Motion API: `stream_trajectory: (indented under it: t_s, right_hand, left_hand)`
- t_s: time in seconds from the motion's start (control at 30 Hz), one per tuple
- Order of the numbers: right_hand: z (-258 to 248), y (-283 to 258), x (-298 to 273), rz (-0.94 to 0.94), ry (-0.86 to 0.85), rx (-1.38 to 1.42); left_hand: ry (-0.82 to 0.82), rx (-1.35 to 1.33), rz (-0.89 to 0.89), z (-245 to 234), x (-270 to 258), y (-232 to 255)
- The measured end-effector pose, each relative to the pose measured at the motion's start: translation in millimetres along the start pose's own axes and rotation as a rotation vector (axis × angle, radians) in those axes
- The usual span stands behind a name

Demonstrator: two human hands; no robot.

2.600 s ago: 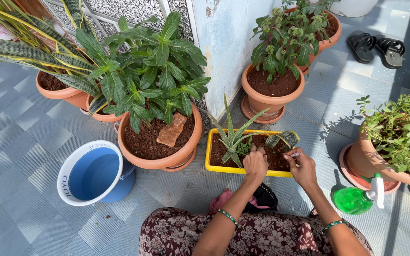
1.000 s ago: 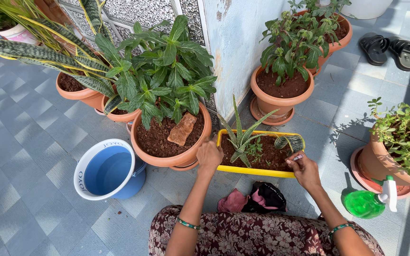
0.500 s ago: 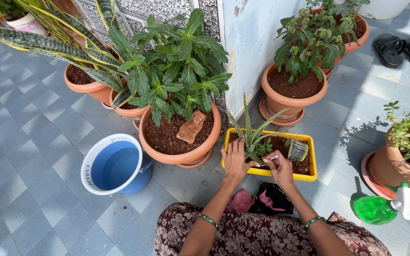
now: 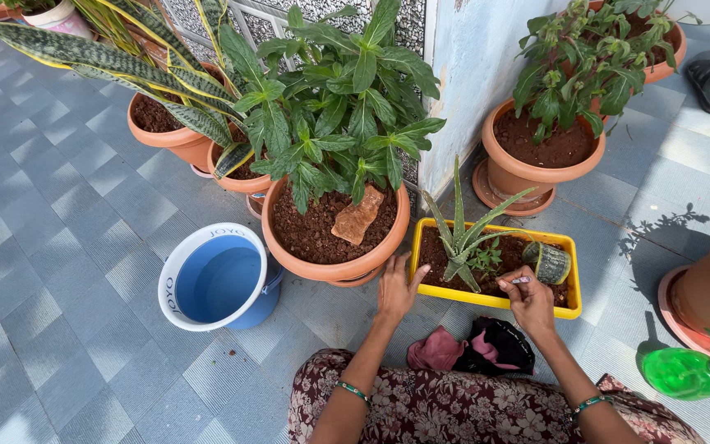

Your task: The person sits on a tiled balcony and tends to several potted plants. They use a small trowel to loosen soil in a yellow planter, spray the plants with a green spray bottle, and wipe the planter's rim with a cloth. The person also adjusts the position of a terracotta pot.

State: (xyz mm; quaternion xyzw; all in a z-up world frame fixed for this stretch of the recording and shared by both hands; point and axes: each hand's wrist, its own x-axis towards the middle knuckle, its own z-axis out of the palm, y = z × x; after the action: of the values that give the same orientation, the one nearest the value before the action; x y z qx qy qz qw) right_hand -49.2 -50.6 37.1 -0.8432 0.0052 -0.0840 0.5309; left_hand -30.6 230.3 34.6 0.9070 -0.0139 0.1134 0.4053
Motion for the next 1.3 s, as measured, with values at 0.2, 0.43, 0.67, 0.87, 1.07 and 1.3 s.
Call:
stream_trajectory:
  t_s: [0.2, 0.43, 0.67, 0.87, 1.07, 1.3]
  right_hand:
    - [37, 2, 16, -0.017, -0.005, 0.099]
    - [33, 0, 4, -0.075, 0.022, -0.006]
    - [81, -9, -8, -0.114, 0.062, 0.256]
    - [78, -20, -15, -0.088, 0.141, 0.099]
    - [39, -67, -21, -0.209, 0.255, 0.131]
    - [85, -124, 40, -0.399, 0.07, -0.15]
  left_hand:
    - [-0.004, -0.091, -0.173, 24, 10, -29]
    - [-0.106, -0.174, -0.275, 39, 9, -65]
    - [-0.16, -0.031, -0.33, 58, 24, -71]
    - [-0.231, -0.119, -0.38, 54, 25, -81]
    - [-0.266, -0.234, -0.419, 59, 29, -84]
    - [-0.375, -0.449, -0.566, 40, 34, -81]
